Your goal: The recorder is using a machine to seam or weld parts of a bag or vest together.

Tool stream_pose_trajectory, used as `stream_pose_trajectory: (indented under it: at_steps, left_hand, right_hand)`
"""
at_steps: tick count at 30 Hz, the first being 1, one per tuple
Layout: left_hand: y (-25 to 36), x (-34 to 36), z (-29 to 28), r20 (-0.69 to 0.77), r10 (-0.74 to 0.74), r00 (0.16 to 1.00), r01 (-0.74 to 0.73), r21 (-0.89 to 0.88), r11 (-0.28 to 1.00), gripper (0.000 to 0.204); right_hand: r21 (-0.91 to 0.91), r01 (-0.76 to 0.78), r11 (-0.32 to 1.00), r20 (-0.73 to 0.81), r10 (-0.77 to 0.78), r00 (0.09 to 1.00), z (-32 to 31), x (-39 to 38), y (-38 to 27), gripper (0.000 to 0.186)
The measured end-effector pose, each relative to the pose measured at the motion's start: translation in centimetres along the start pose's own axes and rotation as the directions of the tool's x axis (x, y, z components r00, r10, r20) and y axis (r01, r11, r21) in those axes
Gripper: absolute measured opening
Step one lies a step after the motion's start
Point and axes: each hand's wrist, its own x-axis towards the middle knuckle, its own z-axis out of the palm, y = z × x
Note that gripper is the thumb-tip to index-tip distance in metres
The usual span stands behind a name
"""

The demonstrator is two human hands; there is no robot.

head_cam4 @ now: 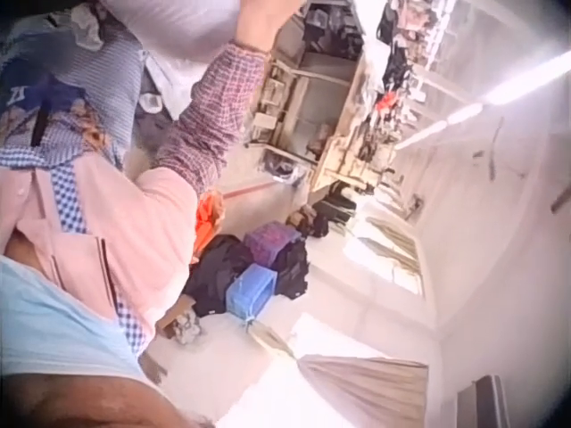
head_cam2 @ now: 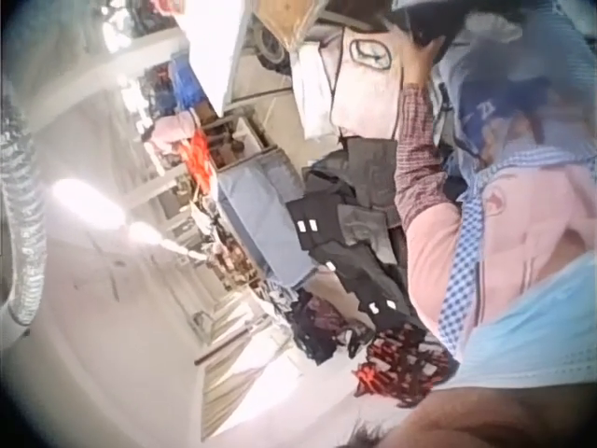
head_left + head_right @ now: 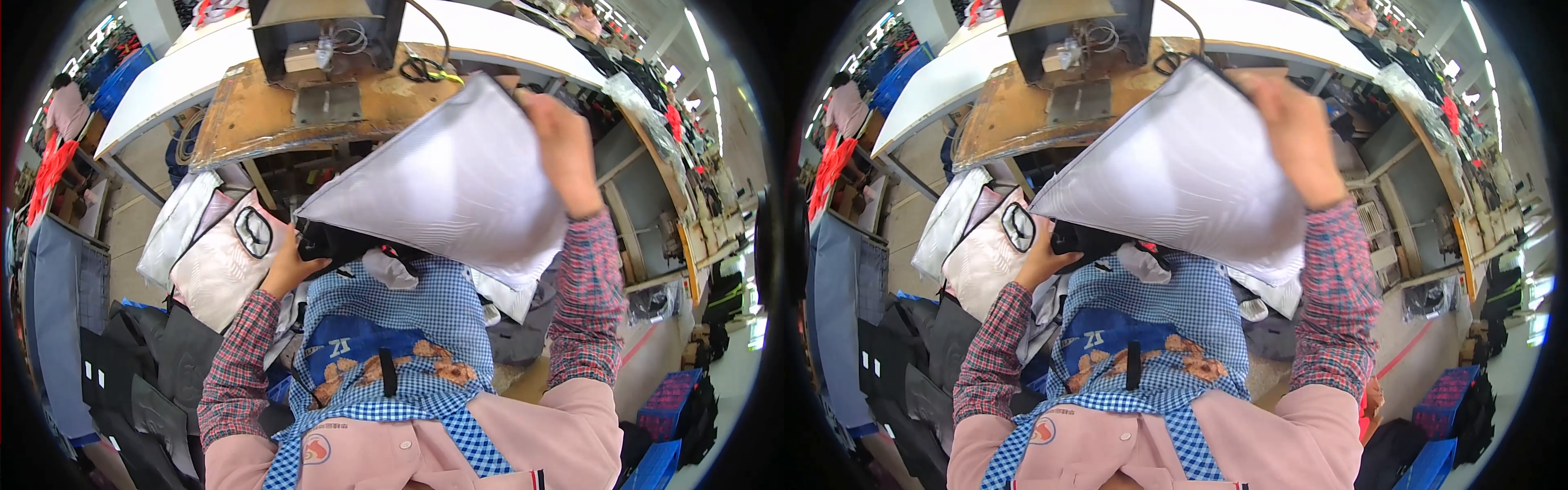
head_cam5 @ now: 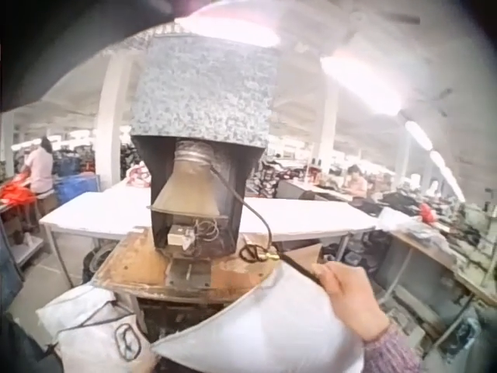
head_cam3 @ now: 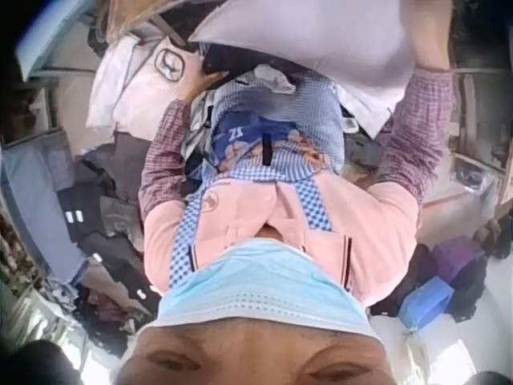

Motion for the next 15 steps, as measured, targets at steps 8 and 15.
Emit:
stream_pose_trajectory:
  at_steps: [8, 15]
  left_hand:
    - [14.8, 5.0, 6.8, 0.182, 0.386, 0.904, -0.412, 0.134, 0.901, 0.022]
    - [34.3, 18.2, 14.3, -0.174, 0.672, 0.720, -0.694, -0.183, 0.696, 0.021]
  right_hand:
    - [-0.257, -0.214, 0.942, -0.356, 0.113, 0.927, -21.1, -4.5, 8.5, 0.035]
    - [-0.921, -0.388, -0.039, -0.338, -0.419, 0.843, -44.1, -13.1, 17.2, 0.023]
